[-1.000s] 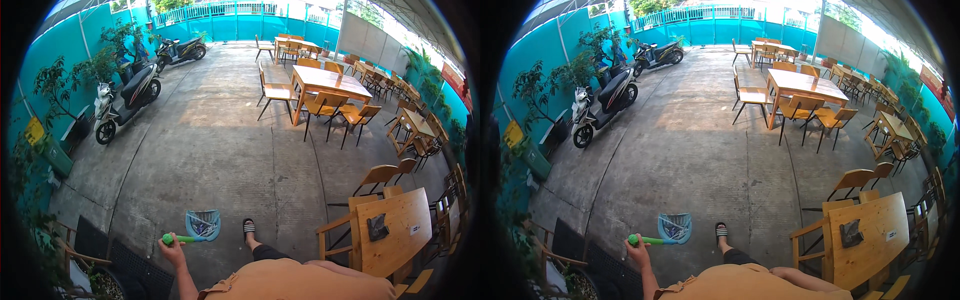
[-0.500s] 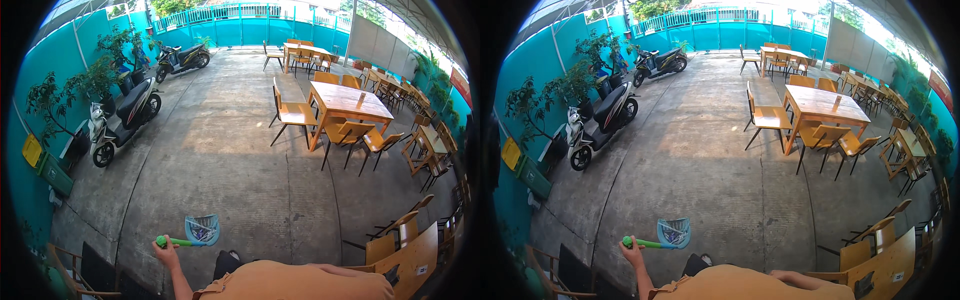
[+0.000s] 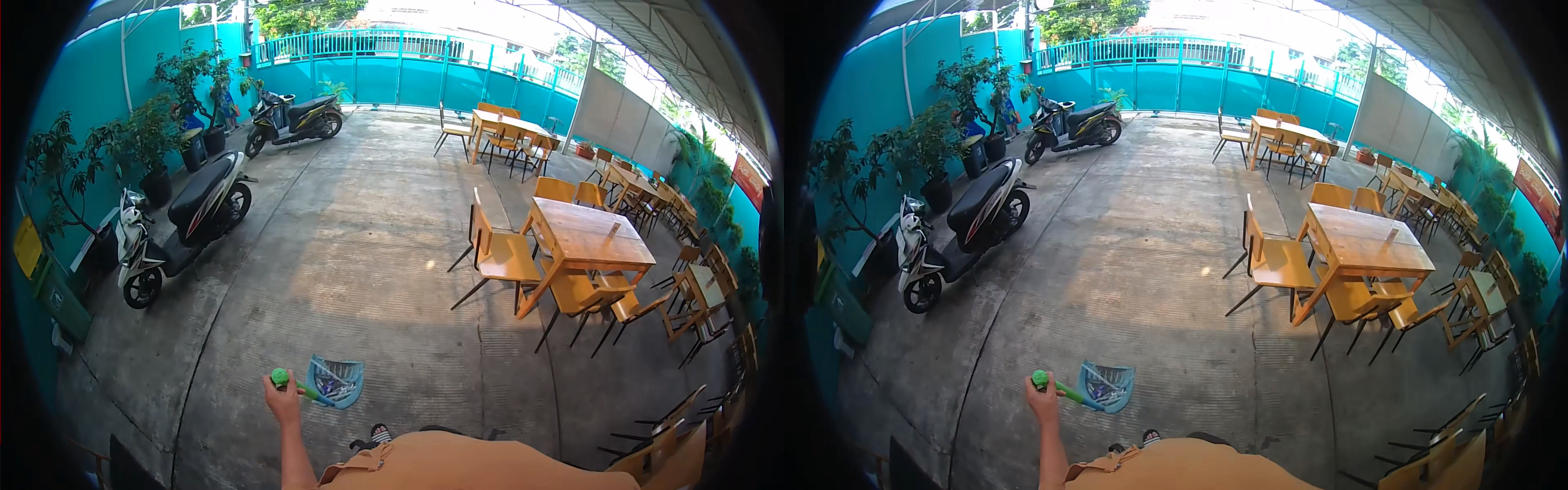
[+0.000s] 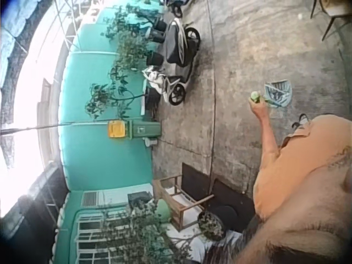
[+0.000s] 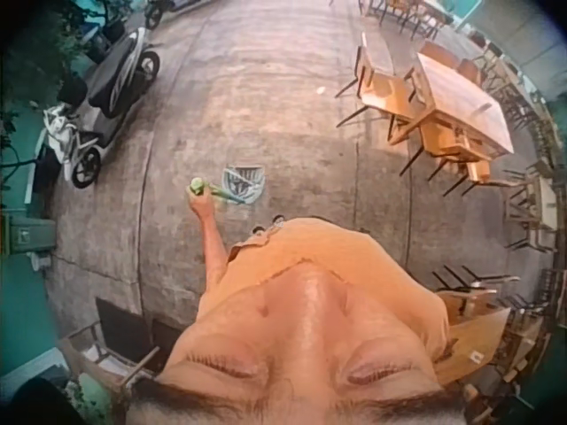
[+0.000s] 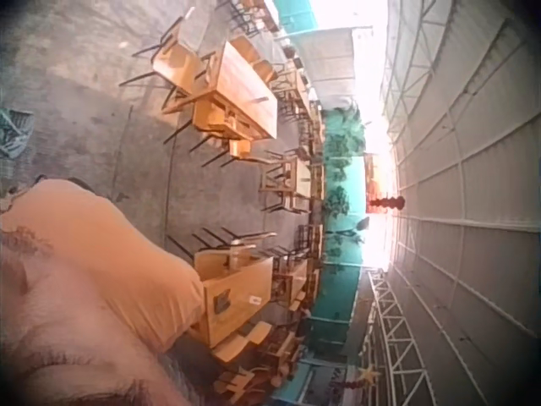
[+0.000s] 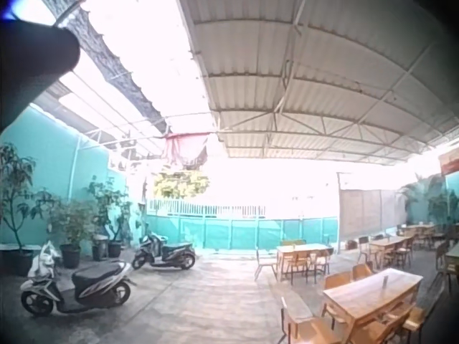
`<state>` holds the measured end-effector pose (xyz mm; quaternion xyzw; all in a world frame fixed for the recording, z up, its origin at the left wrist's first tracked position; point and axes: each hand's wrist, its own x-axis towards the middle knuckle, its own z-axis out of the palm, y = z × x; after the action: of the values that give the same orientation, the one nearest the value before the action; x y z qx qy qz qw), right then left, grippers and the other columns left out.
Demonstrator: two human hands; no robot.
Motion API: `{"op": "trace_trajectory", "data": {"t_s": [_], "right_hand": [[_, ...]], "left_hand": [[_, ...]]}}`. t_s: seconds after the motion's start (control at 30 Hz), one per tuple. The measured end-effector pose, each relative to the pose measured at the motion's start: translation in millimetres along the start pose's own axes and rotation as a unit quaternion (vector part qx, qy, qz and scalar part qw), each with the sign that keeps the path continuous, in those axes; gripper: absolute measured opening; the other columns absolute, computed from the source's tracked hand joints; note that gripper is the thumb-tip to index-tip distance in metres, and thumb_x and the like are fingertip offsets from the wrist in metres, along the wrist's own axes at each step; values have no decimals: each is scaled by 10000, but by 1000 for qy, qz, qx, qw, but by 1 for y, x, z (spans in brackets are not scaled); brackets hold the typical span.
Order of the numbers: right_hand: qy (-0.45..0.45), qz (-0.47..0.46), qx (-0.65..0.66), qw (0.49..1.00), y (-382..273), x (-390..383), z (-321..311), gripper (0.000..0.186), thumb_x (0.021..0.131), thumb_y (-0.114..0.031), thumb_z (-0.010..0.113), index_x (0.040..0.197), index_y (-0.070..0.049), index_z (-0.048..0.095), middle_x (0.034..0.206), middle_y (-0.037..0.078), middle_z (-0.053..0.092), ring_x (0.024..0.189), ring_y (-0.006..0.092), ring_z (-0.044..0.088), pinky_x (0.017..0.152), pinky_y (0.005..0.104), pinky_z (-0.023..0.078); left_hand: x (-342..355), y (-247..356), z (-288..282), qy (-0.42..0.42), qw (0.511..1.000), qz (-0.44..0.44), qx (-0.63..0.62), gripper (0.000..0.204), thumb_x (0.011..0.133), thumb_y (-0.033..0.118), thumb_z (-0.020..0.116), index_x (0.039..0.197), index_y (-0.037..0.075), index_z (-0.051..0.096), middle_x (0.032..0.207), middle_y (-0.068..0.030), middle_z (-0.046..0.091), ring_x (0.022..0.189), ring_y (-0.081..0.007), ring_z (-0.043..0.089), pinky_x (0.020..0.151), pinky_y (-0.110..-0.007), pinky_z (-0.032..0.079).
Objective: The person empties trash from a dustpan into a trash bin, walks through the outdoor dining area, and picks up a broom. The person sweeps the floor into the dustpan with the broom and leans the broom against a wall.
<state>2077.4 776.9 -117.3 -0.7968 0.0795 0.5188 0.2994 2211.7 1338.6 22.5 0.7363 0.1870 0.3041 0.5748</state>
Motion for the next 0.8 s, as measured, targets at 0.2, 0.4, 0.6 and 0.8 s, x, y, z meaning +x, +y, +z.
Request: {"op": "trace_trajectory", "data": {"t_s": [0.2, 0.4, 0.6, 0.8], "right_hand": [[35, 5, 4, 999, -100, 83, -107, 830, 868, -727, 400, 1183, 0, 648, 1177, 221, 647, 1114, 355, 605, 952, 430, 452], [-25, 19, 0, 1000, -150, 200, -203, 819, 869, -719, 409, 1175, 1, 651, 1162, 224, 653, 1097, 357, 614, 943, 434, 456], [-71, -29, -39, 996, -239, 299, -350, 807, 871, -710, 417, 1167, 3, 654, 1147, 228, 659, 1080, 360, 623, 934, 438, 461], [84, -105, -247, 960, -456, 368, -542, 618, 920, -559, 471, 1061, 12, 662, 1062, 257, 662, 1018, 394, 624, 878, 466, 482]], "left_hand": [[148, -9, 91, -11, 999, 11, -51, 211, 928, 139, 642, 929, 15, 471, 788, -85, 584, 582, -138, 610, 478, -287, 538], [277, -42, 184, 43, 993, -6, -109, 225, 920, 141, 654, 926, 20, 463, 801, -82, 583, 601, -137, 617, 481, -284, 543], [409, -50, 275, 72, 996, -20, -41, 245, 908, 144, 672, 914, 26, 457, 755, -75, 580, 528, -152, 619, 446, -293, 526], [524, -48, 370, 91, 995, -13, 28, 257, 892, 140, 691, 884, 19, 464, 706, -66, 582, 513, -144, 619, 445, -281, 503]]}}
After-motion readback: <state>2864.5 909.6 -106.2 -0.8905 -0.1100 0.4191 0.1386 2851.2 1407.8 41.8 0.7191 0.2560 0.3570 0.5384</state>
